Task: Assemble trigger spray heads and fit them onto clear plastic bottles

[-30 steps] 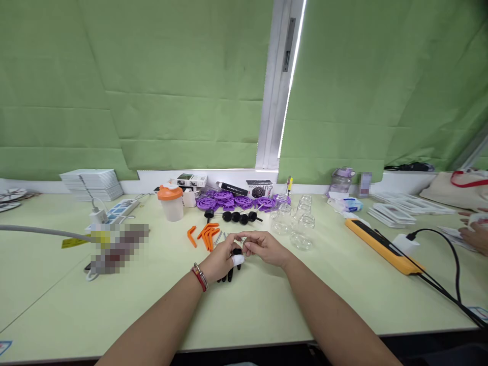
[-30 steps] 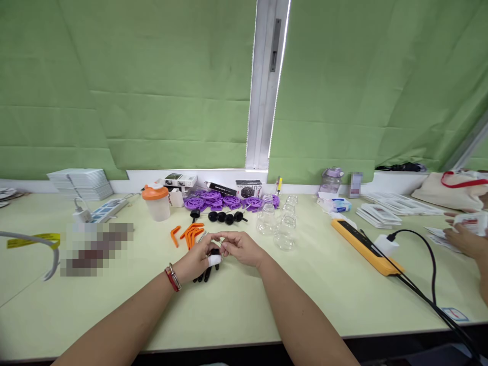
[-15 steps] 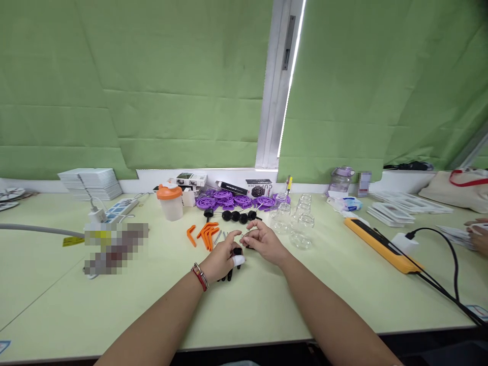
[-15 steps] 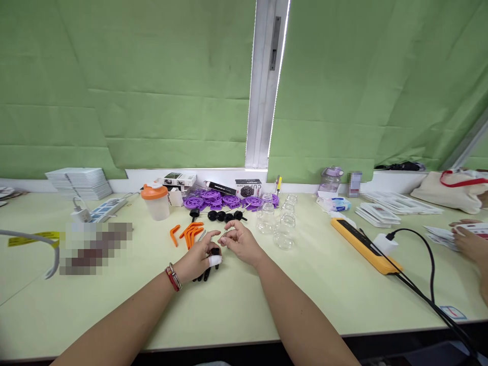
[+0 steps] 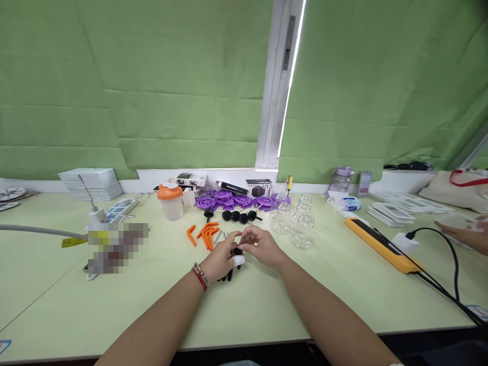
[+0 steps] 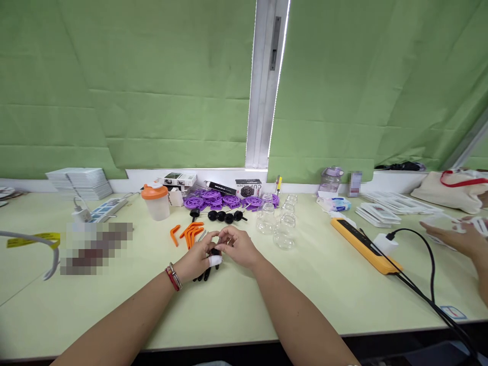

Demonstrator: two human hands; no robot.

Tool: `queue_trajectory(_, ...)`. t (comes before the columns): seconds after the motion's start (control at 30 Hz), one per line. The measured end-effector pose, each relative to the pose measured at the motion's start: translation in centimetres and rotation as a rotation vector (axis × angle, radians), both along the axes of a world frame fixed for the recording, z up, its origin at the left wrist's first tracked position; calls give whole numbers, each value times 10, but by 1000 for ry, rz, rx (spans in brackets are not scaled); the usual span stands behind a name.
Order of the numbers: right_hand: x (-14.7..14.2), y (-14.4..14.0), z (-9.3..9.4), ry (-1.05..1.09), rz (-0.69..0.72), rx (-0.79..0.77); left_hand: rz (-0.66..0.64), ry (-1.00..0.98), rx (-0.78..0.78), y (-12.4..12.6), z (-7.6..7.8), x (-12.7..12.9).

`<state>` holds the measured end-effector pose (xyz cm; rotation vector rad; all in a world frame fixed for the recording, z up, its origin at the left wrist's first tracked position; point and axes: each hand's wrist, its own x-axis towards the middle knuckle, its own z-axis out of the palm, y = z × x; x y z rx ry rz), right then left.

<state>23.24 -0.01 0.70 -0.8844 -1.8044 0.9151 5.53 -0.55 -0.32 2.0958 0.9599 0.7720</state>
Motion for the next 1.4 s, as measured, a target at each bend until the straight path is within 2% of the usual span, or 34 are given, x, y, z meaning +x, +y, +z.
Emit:
queue_trajectory(0.27,-4,-1,-1,6,6,35,-38,-62,-9,-1,0,1)
queue_trajectory(0.6,-1,2,-6,-140,70,108,-14,8,41,5,-7,-2)
queue_trajectory(0.77,-1,2,-7,-207,83,61,-13,24,43,5,-8,-3)
queue_trajectory(1.0,-7,3,-12,-199,25,-104,17,57,31,8,-6,-7)
queue_trajectory(1.17,-6,9,-18,-164,-66,-362,79,-15,79,20,-3,-24)
queue_trajectory(1.27,-8,10,-22,-177,-86,-498,115,30,93,24,1,-30)
queue_trajectory(1.4,-16,11,-29,-219,-88,-565,20,167,170,17,4,-25)
